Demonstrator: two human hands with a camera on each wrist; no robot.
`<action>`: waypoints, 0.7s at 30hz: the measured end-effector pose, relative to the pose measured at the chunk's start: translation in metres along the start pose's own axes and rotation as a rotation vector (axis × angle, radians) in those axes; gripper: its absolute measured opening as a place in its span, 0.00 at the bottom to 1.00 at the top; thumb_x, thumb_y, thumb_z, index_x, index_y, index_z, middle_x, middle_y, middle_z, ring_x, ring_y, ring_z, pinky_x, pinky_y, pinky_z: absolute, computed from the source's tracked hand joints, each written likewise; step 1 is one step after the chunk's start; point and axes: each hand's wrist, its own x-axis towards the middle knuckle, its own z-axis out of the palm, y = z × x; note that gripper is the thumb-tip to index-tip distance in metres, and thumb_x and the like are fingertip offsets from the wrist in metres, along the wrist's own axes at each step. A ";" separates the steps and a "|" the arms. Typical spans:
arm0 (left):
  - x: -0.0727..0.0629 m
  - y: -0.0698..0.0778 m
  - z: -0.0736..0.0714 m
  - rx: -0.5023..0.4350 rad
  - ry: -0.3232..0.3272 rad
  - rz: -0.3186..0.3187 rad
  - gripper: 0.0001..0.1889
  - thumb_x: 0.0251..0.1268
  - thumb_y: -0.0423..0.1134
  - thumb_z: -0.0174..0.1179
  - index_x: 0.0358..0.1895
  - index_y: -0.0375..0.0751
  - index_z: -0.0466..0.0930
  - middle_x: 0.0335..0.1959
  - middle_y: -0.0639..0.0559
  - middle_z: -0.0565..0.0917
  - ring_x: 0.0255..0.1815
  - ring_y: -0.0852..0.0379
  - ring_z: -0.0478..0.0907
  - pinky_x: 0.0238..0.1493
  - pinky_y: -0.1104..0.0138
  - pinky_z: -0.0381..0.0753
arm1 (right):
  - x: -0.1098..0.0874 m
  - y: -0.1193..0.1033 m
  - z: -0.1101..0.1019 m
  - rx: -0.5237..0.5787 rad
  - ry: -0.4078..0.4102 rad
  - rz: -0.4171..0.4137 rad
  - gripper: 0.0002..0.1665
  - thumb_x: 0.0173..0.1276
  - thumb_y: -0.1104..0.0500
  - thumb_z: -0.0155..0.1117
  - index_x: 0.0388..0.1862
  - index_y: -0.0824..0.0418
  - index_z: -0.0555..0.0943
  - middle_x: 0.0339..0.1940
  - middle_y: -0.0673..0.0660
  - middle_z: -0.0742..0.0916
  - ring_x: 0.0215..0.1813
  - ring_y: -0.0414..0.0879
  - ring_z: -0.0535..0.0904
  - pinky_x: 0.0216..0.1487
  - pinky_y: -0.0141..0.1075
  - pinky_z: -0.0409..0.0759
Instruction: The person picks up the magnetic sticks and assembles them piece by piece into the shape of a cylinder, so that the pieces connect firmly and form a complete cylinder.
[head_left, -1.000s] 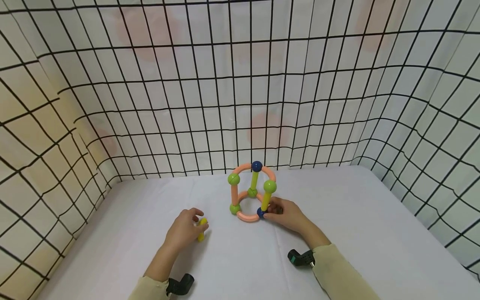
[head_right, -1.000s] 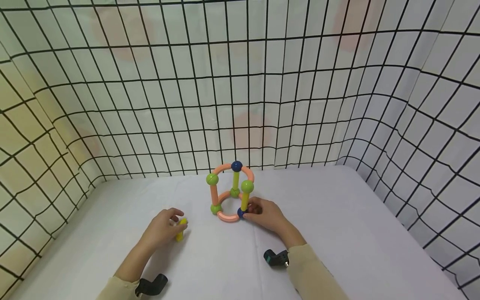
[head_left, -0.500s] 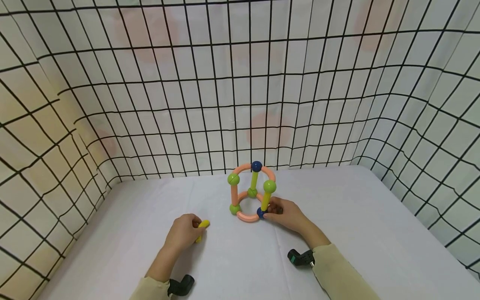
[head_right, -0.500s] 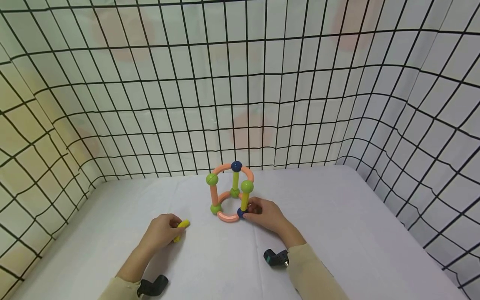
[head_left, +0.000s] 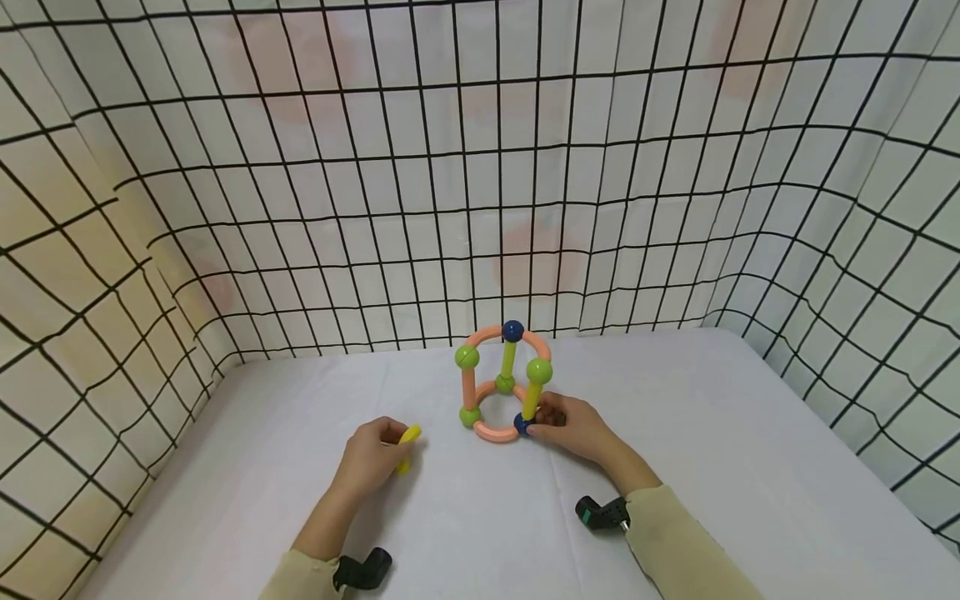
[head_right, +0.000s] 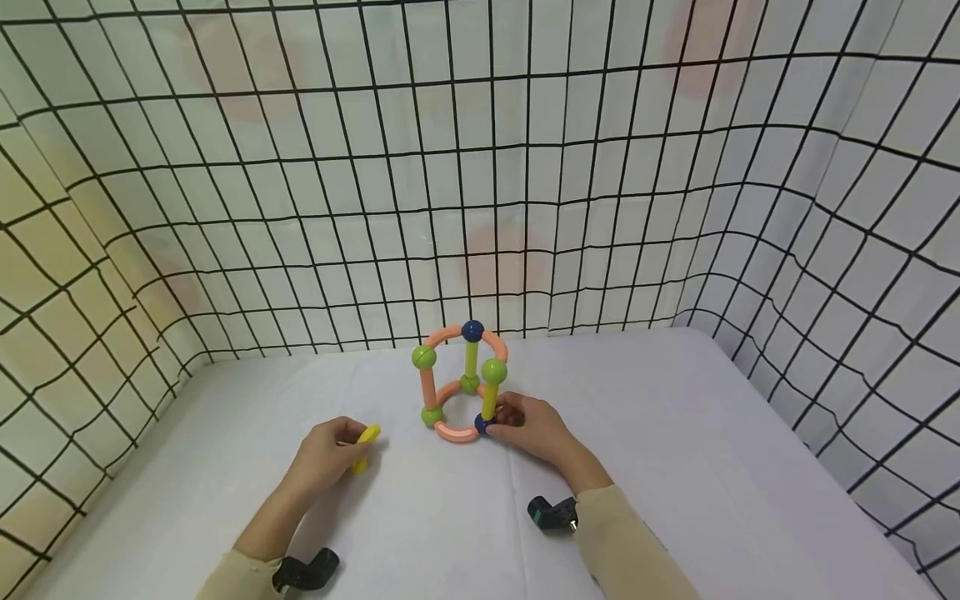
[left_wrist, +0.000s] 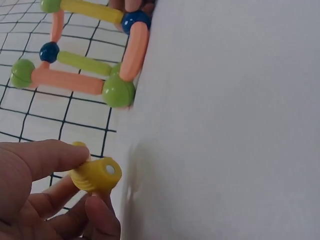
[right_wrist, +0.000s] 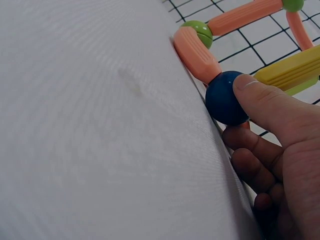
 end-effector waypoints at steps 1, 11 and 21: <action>0.000 0.001 0.000 -0.031 -0.009 -0.005 0.11 0.59 0.36 0.68 0.44 0.37 0.83 0.37 0.48 0.86 0.33 0.56 0.79 0.33 0.68 0.78 | 0.000 0.000 0.000 -0.002 0.000 0.000 0.21 0.63 0.47 0.73 0.50 0.55 0.81 0.37 0.49 0.85 0.38 0.41 0.77 0.43 0.35 0.76; -0.002 0.017 0.010 -0.315 -0.088 -0.078 0.15 0.61 0.40 0.70 0.47 0.38 0.80 0.34 0.50 0.87 0.27 0.58 0.80 0.26 0.67 0.80 | 0.001 0.000 0.000 -0.001 -0.006 0.008 0.22 0.63 0.46 0.72 0.51 0.55 0.81 0.38 0.49 0.86 0.39 0.41 0.78 0.45 0.37 0.77; 0.001 0.043 0.021 -0.543 -0.143 -0.108 0.18 0.64 0.40 0.68 0.54 0.36 0.80 0.39 0.48 0.88 0.33 0.57 0.82 0.30 0.68 0.85 | 0.002 0.002 0.001 -0.006 -0.007 0.005 0.22 0.63 0.46 0.72 0.52 0.55 0.81 0.38 0.49 0.86 0.39 0.41 0.78 0.45 0.36 0.77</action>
